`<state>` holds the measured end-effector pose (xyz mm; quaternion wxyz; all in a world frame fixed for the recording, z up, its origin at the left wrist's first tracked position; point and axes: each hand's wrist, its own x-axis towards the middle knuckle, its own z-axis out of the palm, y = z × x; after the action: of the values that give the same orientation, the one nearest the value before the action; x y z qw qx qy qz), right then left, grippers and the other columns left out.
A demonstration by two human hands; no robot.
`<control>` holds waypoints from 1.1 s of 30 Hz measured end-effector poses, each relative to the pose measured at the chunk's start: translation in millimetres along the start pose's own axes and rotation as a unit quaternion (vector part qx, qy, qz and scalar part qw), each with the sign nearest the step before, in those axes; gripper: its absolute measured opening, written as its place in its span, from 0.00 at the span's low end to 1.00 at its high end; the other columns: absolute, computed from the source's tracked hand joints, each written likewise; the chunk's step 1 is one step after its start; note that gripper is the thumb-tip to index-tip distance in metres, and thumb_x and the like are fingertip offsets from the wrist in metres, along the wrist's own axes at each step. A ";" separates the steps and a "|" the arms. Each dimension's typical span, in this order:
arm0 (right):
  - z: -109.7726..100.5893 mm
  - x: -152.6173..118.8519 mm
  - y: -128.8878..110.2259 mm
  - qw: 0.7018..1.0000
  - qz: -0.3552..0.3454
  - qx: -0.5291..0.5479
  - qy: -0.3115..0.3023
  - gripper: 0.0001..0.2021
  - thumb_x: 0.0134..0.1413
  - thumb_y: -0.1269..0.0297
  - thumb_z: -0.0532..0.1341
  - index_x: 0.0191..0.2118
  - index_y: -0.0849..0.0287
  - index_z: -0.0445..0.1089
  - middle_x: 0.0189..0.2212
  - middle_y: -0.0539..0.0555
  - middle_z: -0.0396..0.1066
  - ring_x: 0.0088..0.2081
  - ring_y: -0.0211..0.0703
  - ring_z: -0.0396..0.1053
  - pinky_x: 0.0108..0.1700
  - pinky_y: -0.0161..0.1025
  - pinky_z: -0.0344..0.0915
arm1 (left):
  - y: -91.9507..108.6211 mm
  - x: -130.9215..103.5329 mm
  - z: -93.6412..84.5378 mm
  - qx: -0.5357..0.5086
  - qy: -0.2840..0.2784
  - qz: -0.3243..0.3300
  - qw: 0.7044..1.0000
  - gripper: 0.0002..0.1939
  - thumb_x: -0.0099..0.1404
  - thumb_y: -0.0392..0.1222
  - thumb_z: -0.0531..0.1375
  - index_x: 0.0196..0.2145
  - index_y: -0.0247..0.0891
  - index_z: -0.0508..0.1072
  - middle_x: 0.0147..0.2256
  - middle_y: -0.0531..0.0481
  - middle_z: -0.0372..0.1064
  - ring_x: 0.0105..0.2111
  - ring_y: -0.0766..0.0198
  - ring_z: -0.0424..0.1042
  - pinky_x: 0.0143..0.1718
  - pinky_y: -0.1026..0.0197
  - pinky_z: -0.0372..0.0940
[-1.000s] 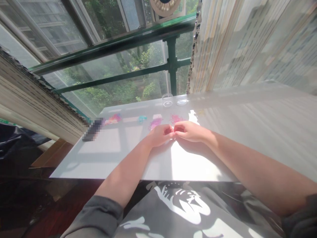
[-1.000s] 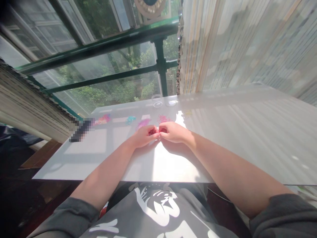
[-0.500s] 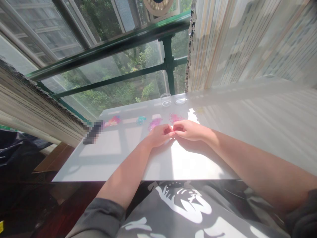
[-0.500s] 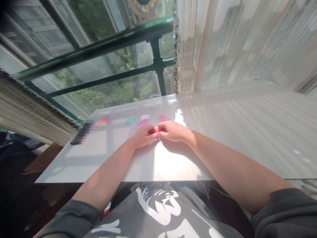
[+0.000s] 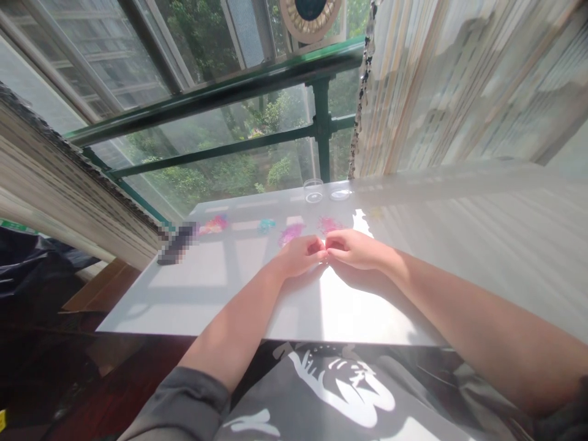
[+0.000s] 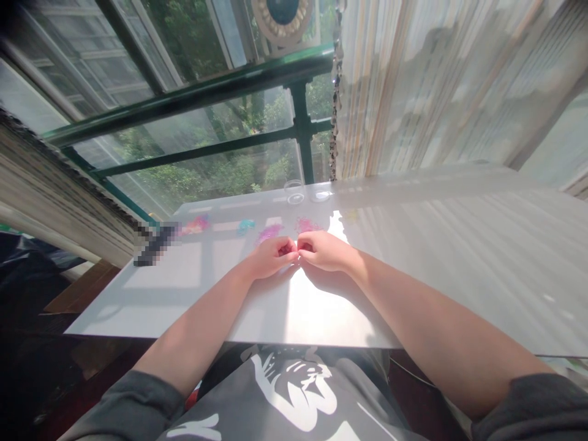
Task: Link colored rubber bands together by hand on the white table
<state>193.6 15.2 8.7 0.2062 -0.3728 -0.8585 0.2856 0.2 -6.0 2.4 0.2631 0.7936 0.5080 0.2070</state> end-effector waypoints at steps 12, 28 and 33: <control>0.0 0.3 -2.0 1.000 0.011 0.004 0.014 0.05 0.49 0.66 0.54 0.26 0.58 0.64 0.23 0.48 0.65 0.26 0.37 0.60 0.28 0.34 0.54 | -0.9 0.0 1.3 -0.032 0.001 -0.009 0.999 0.11 0.59 0.49 0.56 0.30 0.38 0.71 0.28 0.54 0.69 0.27 0.67 0.65 0.29 0.66 0.60; 2.7 1.2 1.0 0.999 0.013 0.044 0.021 0.06 0.52 0.66 0.53 0.27 0.57 0.64 0.24 0.48 0.68 0.28 0.38 0.63 0.33 0.36 0.58 | 2.8 -0.9 0.0 -0.019 0.001 -0.019 1.000 0.10 0.59 0.46 0.55 0.28 0.39 0.70 0.28 0.54 0.70 0.28 0.67 0.66 0.27 0.66 0.58; 4.3 2.2 3.7 0.998 0.011 0.059 0.032 0.06 0.52 0.66 0.53 0.26 0.57 0.62 0.24 0.47 0.66 0.28 0.38 0.62 0.33 0.36 0.57 | 3.6 -1.0 -0.4 -0.015 0.000 -0.020 1.000 0.11 0.59 0.47 0.55 0.28 0.38 0.70 0.27 0.54 0.70 0.27 0.67 0.65 0.26 0.66 0.57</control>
<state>191.7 17.5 3.5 0.2514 -0.3786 -0.8290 0.3259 2.1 -8.1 5.0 0.2789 0.7796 0.5204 0.2088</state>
